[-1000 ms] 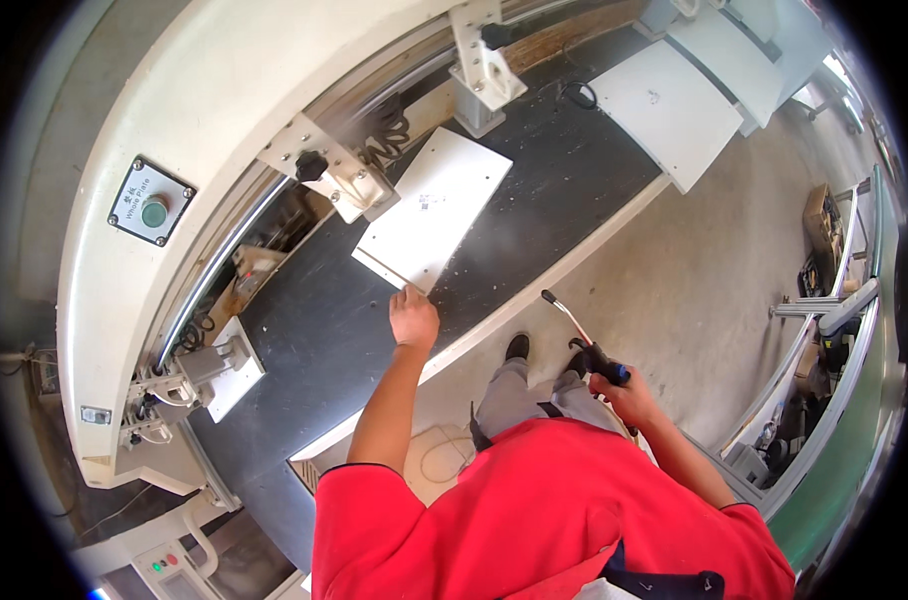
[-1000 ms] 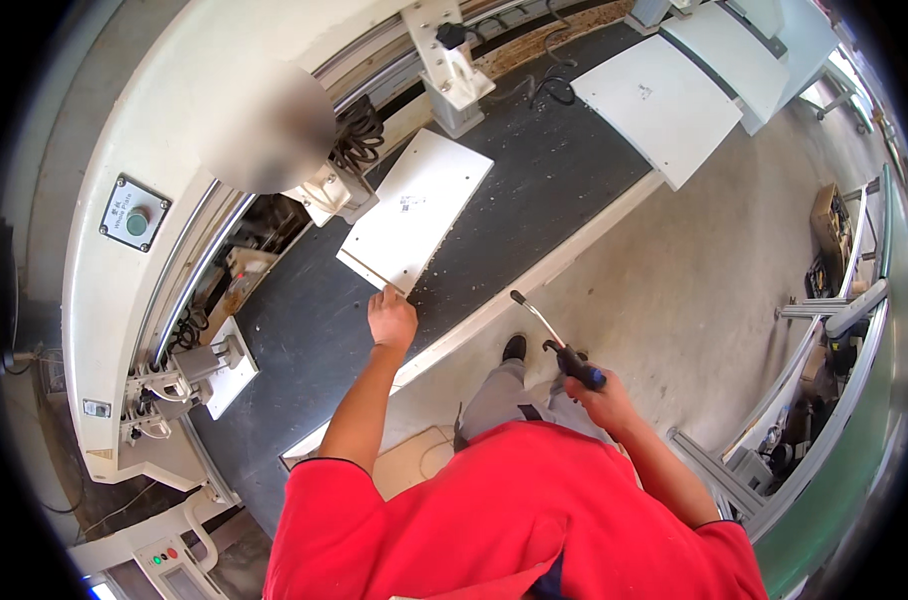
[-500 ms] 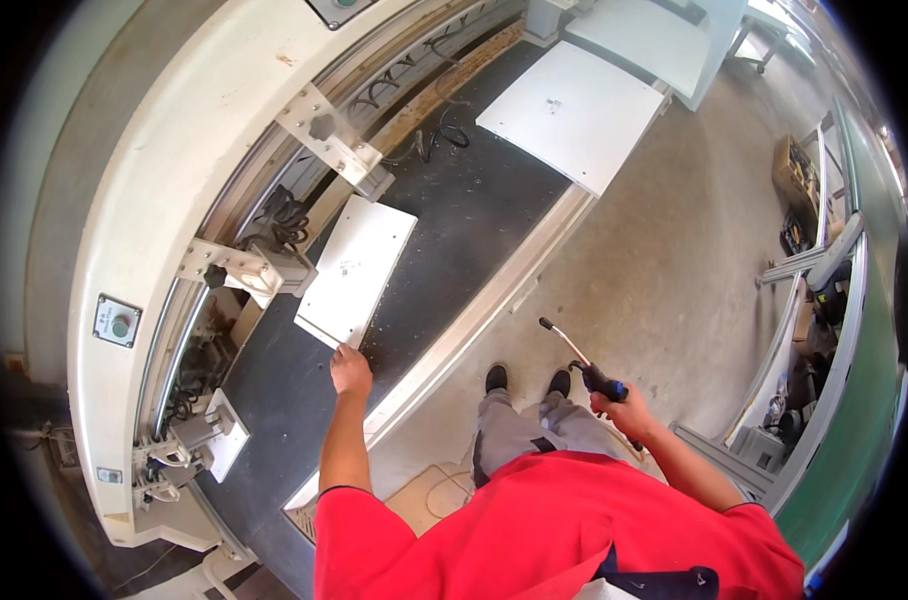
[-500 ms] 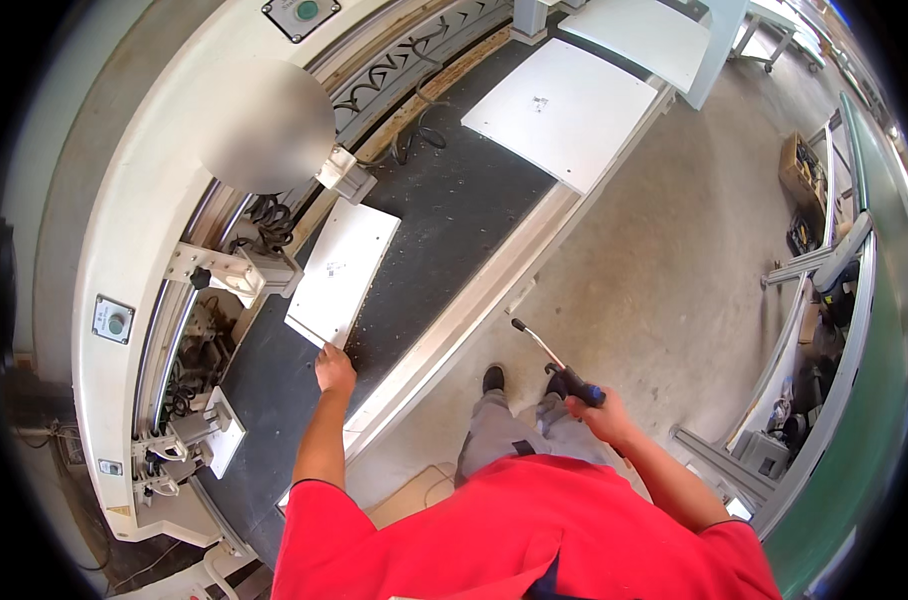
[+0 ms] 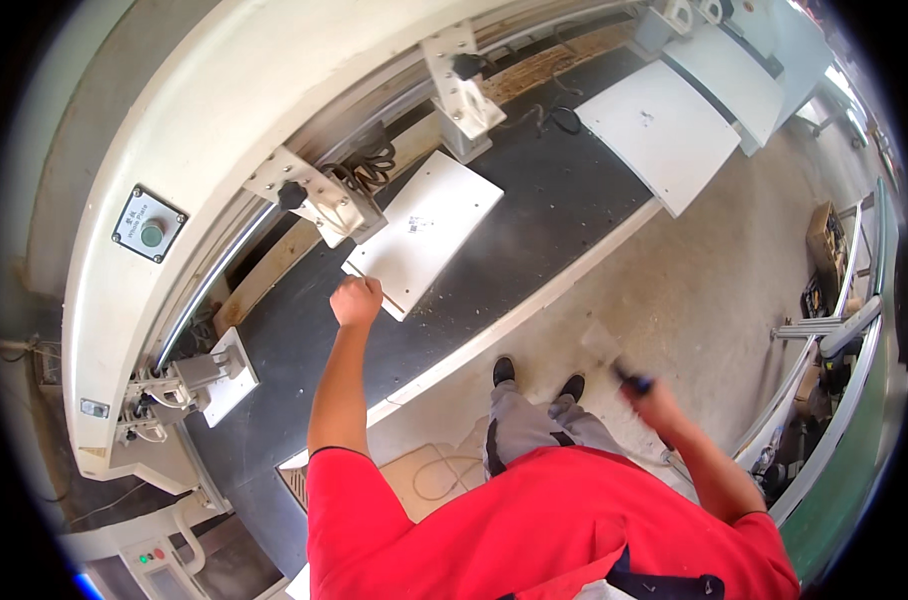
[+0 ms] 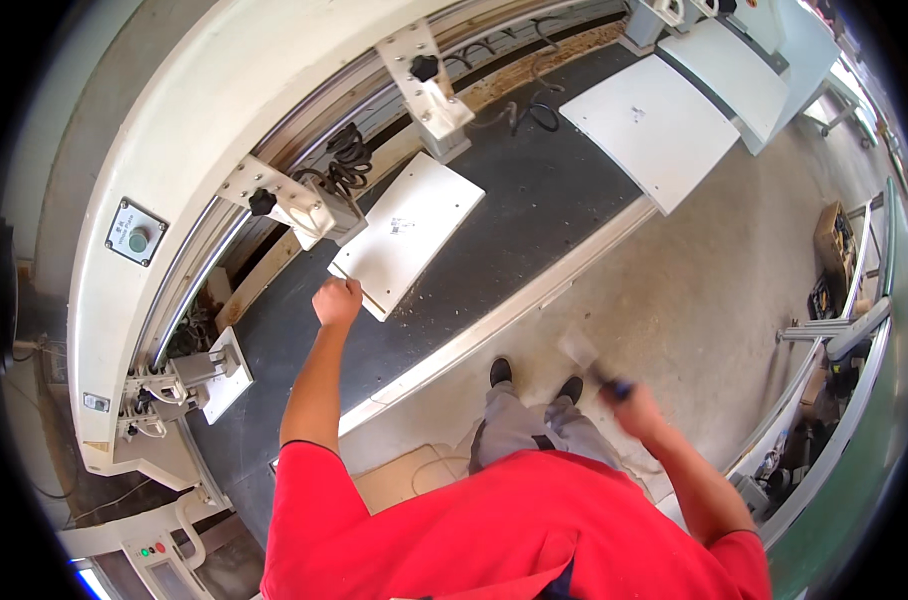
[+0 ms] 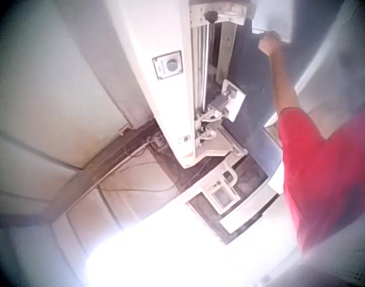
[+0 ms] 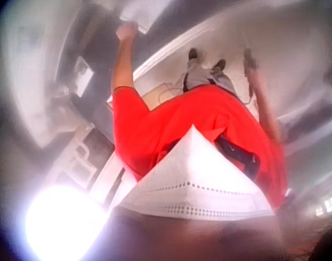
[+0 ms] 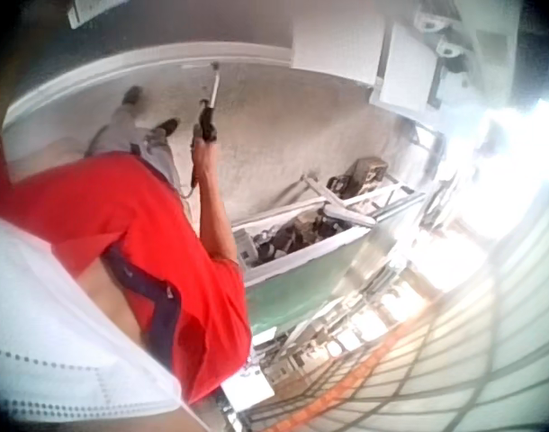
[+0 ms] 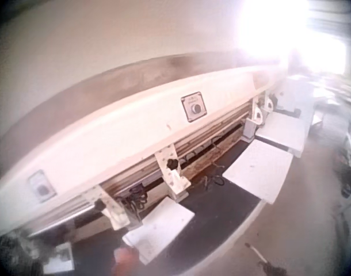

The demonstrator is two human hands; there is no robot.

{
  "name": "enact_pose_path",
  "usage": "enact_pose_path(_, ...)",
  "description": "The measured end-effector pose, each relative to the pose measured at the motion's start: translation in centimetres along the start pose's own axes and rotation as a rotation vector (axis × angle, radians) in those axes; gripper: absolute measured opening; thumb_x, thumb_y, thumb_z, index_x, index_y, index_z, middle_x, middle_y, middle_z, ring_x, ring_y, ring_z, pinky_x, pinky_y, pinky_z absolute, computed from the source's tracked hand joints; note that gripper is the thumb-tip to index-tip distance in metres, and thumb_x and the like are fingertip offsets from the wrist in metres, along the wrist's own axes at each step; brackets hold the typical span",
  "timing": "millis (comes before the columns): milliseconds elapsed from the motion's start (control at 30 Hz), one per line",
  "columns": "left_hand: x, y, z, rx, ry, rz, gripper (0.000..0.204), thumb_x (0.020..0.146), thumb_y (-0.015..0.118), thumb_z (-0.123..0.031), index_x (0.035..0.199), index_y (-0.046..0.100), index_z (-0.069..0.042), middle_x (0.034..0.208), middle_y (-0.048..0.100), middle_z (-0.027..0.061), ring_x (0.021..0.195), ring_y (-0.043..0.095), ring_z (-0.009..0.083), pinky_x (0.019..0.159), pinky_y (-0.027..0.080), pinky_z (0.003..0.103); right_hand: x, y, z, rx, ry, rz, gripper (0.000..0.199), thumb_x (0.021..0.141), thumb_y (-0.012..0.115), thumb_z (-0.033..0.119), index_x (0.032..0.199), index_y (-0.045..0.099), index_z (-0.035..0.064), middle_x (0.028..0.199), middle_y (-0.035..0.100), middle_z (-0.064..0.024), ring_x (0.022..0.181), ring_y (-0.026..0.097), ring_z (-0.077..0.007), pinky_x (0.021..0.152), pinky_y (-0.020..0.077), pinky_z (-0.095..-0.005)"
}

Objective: The person picks up white rectangular panels and uses a handheld air blower to clean their surfaces. They repeatedly place panels on a machine bed, blow air across them, then remove and stack them.

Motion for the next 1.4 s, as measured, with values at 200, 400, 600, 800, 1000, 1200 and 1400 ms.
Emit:
enact_pose_path(200, 2.2, 5.5, 2.2, -0.023, -0.034, -0.180, 0.078, 0.082, 0.057, -0.062, 0.131, 0.049, -0.002, 0.134, 0.045, 0.0200, 0.130, 0.038, 0.0352, 0.109, 0.026, 0.056, 4.3, 1.0, 5.5, 0.176, 0.098, -0.063, 0.035, 0.084, 0.066, 0.038, 0.079, 0.064, 0.0028, 0.061, 0.060, -0.0046, 0.057, 0.058, -0.0171, 0.055, 0.0465, -0.0345)
enact_pose_path(400, -8.0, 3.1, -5.4, -0.157, -0.055, -0.123, 0.084, 0.081, 0.058, -0.065, 0.131, 0.046, 0.001, 0.130, 0.044, 0.0243, 0.124, 0.039, 0.0413, 0.107, 0.026, 0.060, 6.8, 0.3, 6.0, 0.315, 0.055, -0.147, 0.037, 0.086, 0.066, 0.035, 0.070, 0.059, 0.0018, 0.056, 0.056, -0.0039, 0.045, 0.052, -0.0128, 0.046, 0.0431, -0.0300)
enact_pose_path(600, -18.4, 2.5, -10.7, -0.489, -0.441, 0.071, 0.083, 0.075, 0.074, -0.052, 0.128, 0.046, 0.006, 0.124, 0.046, 0.0252, 0.112, 0.045, 0.0422, 0.095, 0.039, 0.049, 9.2, 2.2, 7.2, 0.248, 0.008, 0.068, 0.024, 0.088, 0.064, 0.026, 0.077, 0.064, 0.0049, 0.060, 0.060, -0.0028, 0.051, 0.054, -0.0111, 0.047, 0.0410, -0.0267)
enact_pose_path(800, -20.3, 5.2, -15.7, -1.012, -0.629, 0.055, 0.068, 0.079, 0.075, -0.044, 0.116, 0.055, 0.010, 0.111, 0.061, 0.0259, 0.105, 0.059, 0.0360, 0.090, 0.046, 0.042, 11.0, 1.0, 7.2, 0.187, -0.107, 0.223, 0.030, 0.087, 0.064, 0.026, 0.065, 0.061, 0.0067, 0.055, 0.057, -0.0020, 0.050, 0.051, -0.0107, 0.047, 0.0397, -0.0269)
enact_pose_path(1000, -17.8, 3.3, -24.4, -0.813, -0.595, -0.072, 0.058, 0.088, 0.064, -0.044, 0.104, 0.060, 0.012, 0.096, 0.067, 0.0257, 0.088, 0.067, 0.0349, 0.079, 0.050, 0.043, 12.8, -13.8, -4.4, 0.657, 0.012, -0.087, 0.030, 0.085, 0.066, 0.028, 0.064, 0.058, 0.0076, 0.053, 0.053, -0.0017, 0.045, 0.051, -0.0108, 0.042, 0.0396, -0.0277)
enact_pose_path(1200, -9.1, 6.5, -43.7, -1.080, -0.497, 0.075, 0.055, 0.091, 0.058, -0.046, 0.101, 0.063, 0.008, 0.095, 0.066, 0.0275, 0.089, 0.064, 0.0399, 0.079, 0.048, 0.045, 11.7, -30.3, -15.3, 0.886, -0.011, -0.323, 0.020, 0.088, 0.062, 0.027, 0.088, 0.060, 0.0070, 0.058, 0.056, -0.0025, 0.050, 0.054, -0.0126, 0.045, 0.0389, -0.0254)
enact_pose_path(1400, 4.0, 9.3, -59.4, -1.011, -0.564, -0.091, 0.050, 0.093, 0.054, -0.042, 0.091, 0.057, 0.008, 0.090, 0.061, 0.0336, 0.087, 0.061, 0.0486, 0.074, 0.048, 0.052, 8.9, -32.8, -22.2, 0.800, 0.018, -0.332, 0.033, 0.093, 0.057, 0.037, 0.095, 0.058, 0.0039, 0.060, 0.058, -0.0035, 0.050, 0.052, -0.0110, 0.045, 0.0391, -0.0249)
Point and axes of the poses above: each hand's wrist, its own x-axis towards the middle knuckle, its own y-axis out of the palm, z = x × y, the point moved 8 cm from there along x, towards the middle knuckle
